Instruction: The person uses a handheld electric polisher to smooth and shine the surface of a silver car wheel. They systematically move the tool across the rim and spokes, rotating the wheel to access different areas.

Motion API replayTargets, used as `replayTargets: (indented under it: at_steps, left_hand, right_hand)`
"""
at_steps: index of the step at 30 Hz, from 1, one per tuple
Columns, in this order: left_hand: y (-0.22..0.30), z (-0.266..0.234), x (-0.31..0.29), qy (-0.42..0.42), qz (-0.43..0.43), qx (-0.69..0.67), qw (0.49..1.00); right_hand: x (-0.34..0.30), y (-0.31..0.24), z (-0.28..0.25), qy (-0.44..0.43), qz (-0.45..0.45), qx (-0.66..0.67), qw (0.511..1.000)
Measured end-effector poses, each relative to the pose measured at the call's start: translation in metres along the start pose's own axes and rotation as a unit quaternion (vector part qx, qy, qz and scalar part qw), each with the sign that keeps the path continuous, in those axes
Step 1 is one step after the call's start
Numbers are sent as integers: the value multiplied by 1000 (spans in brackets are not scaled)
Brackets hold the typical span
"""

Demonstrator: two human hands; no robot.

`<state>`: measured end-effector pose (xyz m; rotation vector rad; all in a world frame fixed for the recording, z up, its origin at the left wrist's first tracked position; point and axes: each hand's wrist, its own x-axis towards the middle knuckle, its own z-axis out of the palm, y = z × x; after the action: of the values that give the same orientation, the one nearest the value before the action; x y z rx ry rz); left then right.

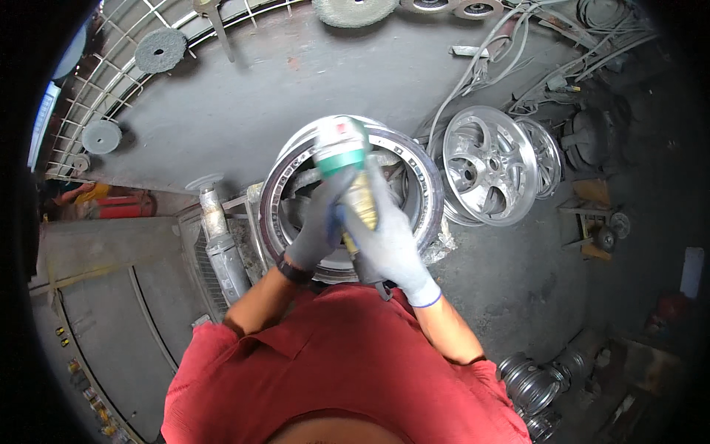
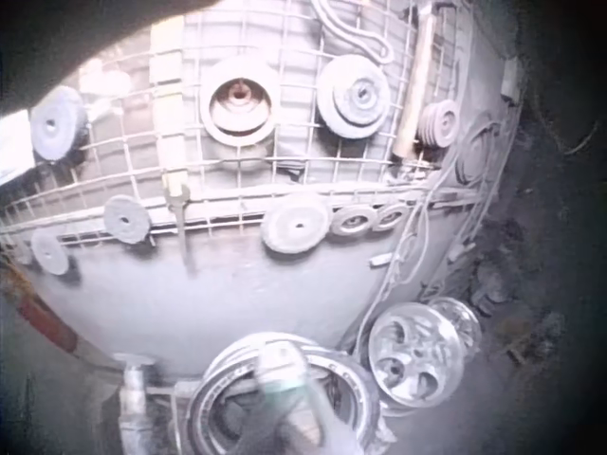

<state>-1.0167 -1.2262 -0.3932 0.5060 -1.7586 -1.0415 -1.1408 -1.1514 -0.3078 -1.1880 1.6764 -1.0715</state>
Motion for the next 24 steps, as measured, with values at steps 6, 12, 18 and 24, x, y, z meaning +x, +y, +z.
replayTargets:
  at_steps: [6, 12, 18, 24]
  left_hand:
    - [24, 37, 72, -134, -446, -420, 779]
    - [45, -17, 37, 53, -315, -423, 848]
    - [61, -67, -49, 297, -292, -365, 833]
    - [40, -56, -86, 383, -282, -74, 877]
  right_hand:
    - [-4, 9, -19, 147, 30, 193, 970]
    - [2, -20, 0, -44, -51, 103, 992]
    - [2, -42, 50, -255, -91, -47, 962]
    - [5, -54, 57, -313, -52, -134, 939]
